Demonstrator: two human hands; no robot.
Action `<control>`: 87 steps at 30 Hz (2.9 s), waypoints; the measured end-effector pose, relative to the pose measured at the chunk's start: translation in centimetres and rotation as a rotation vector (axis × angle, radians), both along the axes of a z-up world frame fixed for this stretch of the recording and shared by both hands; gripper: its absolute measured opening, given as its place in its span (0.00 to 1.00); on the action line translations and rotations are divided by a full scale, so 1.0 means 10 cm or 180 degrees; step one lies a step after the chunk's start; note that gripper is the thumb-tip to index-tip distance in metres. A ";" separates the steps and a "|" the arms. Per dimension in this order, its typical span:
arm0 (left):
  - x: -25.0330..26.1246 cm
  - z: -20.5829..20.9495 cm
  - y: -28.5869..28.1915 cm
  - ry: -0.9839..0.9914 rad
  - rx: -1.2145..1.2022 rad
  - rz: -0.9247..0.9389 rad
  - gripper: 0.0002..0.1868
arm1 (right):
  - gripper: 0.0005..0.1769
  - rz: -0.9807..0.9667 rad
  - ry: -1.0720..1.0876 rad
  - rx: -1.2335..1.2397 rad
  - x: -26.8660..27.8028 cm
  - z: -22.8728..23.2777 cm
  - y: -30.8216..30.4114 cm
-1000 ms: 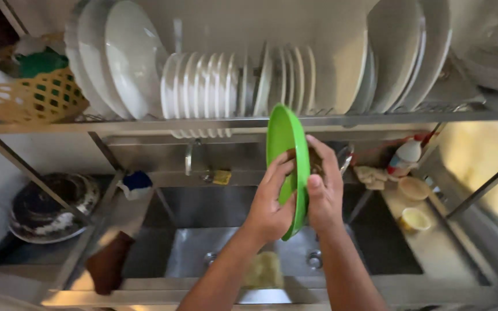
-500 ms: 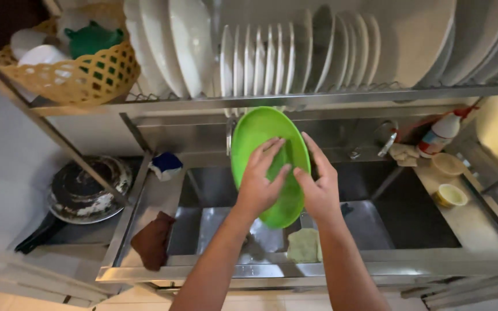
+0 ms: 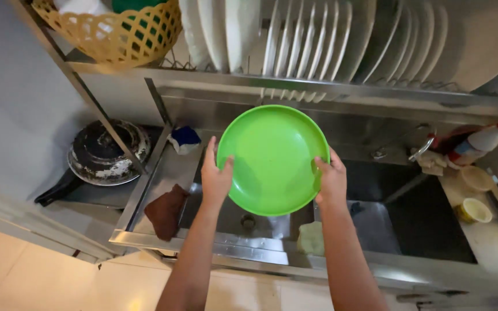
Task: The person takes a white plate from a drying rack and wipes it with a brown cloth. They then rinse the cloth under running water, wring it out, and place it on the counter. Finally, they take a green plate from the rack and place it in the sink.
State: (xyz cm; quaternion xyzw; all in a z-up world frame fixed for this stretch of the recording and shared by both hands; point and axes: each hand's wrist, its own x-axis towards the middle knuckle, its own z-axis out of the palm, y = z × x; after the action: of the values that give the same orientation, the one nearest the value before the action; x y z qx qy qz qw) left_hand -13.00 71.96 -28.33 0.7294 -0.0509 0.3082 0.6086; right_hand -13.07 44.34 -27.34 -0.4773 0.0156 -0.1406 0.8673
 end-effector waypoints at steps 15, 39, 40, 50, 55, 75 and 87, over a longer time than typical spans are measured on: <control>0.33 -0.74 1.67 0.1103 -0.1373 -0.1065 0.19 | 0.36 -0.0759 0.0344 -0.0831 -0.24 -0.60 1.92; -0.09 -1.79 2.90 0.1186 -0.1144 -0.0619 0.18 | 0.41 -0.0461 0.0969 -0.1393 -0.38 -1.70 2.98; -0.05 -1.90 3.02 0.1195 -0.1127 -0.0660 0.18 | 0.41 -0.0502 0.0980 -0.1377 -0.41 -1.70 3.10; -0.17 -2.66 3.93 0.1401 -0.1001 -0.0472 0.17 | 0.25 -0.0255 0.1389 -0.0500 -0.52 -2.39 3.74; -0.22 -2.63 4.22 0.1439 -0.1122 -0.0484 0.17 | 0.20 -0.0201 0.1610 -0.0212 -0.34 -3.24 3.76; -0.10 -2.76 4.87 0.1368 -0.1398 -0.0343 0.18 | 0.39 -0.0169 0.0214 -0.4282 -0.02 -2.91 4.58; 0.16 -3.22 4.36 0.1412 -0.0614 -0.0366 0.17 | 0.37 -0.1335 0.0592 -0.2917 0.14 -2.30 3.35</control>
State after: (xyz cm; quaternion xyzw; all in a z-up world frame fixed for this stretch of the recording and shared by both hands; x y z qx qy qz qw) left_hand -11.40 115.60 -60.57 0.7137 0.0722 0.1088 0.6882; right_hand -11.67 77.81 -50.38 -0.8056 0.1249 -0.2608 0.5171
